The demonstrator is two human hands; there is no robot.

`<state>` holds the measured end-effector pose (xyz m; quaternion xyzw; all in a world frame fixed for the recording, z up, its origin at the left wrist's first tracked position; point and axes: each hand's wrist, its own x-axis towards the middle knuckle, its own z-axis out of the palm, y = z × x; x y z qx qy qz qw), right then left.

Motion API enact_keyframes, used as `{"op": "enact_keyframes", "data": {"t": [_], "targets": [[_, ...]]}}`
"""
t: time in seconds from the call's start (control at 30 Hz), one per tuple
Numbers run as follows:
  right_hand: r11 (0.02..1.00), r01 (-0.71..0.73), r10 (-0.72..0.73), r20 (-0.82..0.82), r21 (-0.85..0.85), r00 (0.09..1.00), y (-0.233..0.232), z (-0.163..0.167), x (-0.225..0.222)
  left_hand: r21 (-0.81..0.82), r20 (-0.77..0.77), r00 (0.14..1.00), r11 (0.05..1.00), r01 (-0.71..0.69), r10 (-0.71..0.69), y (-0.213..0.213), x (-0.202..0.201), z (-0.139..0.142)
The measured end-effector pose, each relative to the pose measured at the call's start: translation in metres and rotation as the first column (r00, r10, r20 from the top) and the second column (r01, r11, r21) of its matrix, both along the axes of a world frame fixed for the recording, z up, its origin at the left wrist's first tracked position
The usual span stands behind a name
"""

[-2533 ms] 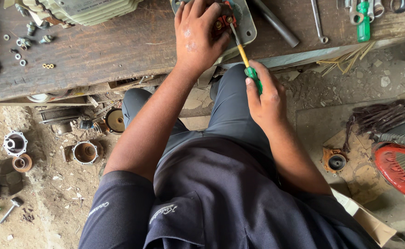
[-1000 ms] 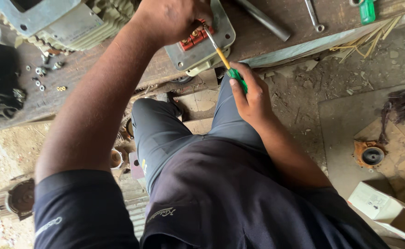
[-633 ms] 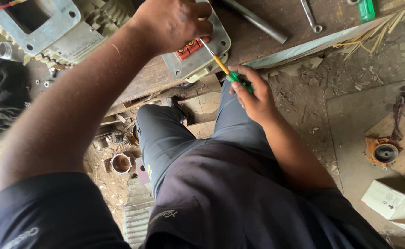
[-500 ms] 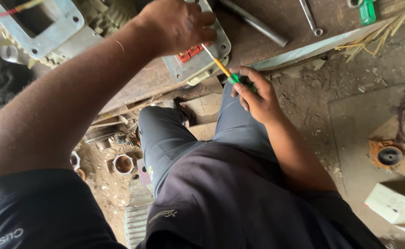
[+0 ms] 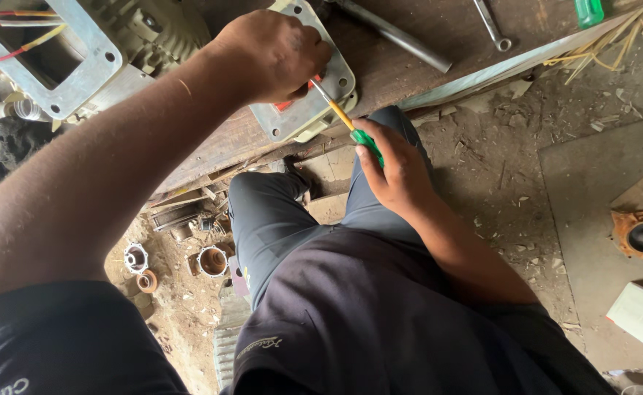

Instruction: The person sits at a workbench repairing an electric motor. They use a screwdriver to unscrew the terminal box cover and remove screws, lift and reposition the motor, handle its red and white lead wires, and use a screwdriver on the motor's shaft end while holding a metal sleeve, then turn the motor over on the bench.

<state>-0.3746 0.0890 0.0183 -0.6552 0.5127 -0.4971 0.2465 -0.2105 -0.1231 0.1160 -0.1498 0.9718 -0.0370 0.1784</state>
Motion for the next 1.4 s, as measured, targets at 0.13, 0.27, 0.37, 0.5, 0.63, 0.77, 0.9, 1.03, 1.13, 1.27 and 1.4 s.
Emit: {"op": "enact_keyframes", "data": {"t": [0.13, 0.27, 0.37, 0.5, 0.63, 0.77, 0.9, 1.03, 1.13, 1.27, 1.4], "targets": [[1.0, 0.004, -0.004, 0.006, -0.006, 1.0, -0.001, -0.002, 0.002, 0.055, -0.139, 0.988, 0.997, -0.061, 0.068, 0.002, 0.001, 0.003], [1.0, 0.004, -0.005, 0.024, 0.018, 1.0, 0.002, -0.009, 0.002, 0.268, -0.504, 0.803, 0.942, -0.204, 0.318, 0.009, 0.04, 0.01], [1.0, 0.003, -0.003, 0.006, 0.003, 1.0, 0.004, -0.014, 0.007, 0.4, -0.521, 0.535, 0.744, -0.535, 0.665, 0.044, 0.121, 0.0], [0.999, 0.006, -0.003, -0.063, 0.053, 0.998, 0.01, -0.02, 0.017, 0.842, -0.478, -0.277, 0.344, -0.415, 0.834, 0.121, 0.266, -0.068], [0.993, -0.037, 0.039, -0.021, 0.115, 0.999, 0.015, -0.025, 0.033, 0.633, -0.58, -0.413, 0.068, -0.771, 0.702, 0.161, 0.406, -0.139], [0.978, -0.066, 0.064, 0.014, 0.196, 0.998, 0.018, -0.025, 0.054, 0.572, -0.585, -0.541, -0.166, -0.804, 0.605, 0.149, 0.484, -0.181], [0.968, -0.015, 0.012, 0.014, 0.249, 1.0, 0.025, -0.019, 0.075, 0.611, -0.67, -0.502, 0.022, -0.792, 0.547, 0.115, 0.507, -0.193], [0.985, -0.053, 0.057, -0.021, 0.166, 0.998, 0.031, -0.015, 0.085, 0.706, -0.587, -0.511, 0.089, -0.703, 0.628, 0.097, 0.509, -0.191], [0.981, -0.04, 0.046, -0.029, 0.189, 0.999, 0.034, -0.015, 0.084, 0.71, -0.475, -0.539, -0.059, -0.702, 0.695, 0.098, 0.507, -0.191], [0.987, -0.047, 0.057, -0.065, 0.154, 0.996, 0.036, -0.015, 0.078, 0.705, -0.471, -0.508, -0.038, -0.708, 0.721, 0.102, 0.512, -0.198], [0.991, -0.005, 0.016, -0.078, 0.135, 0.997, 0.036, -0.01, 0.078, 0.809, -0.529, -0.6, 0.144, -0.57, 0.6, 0.116, 0.511, -0.192]]}}
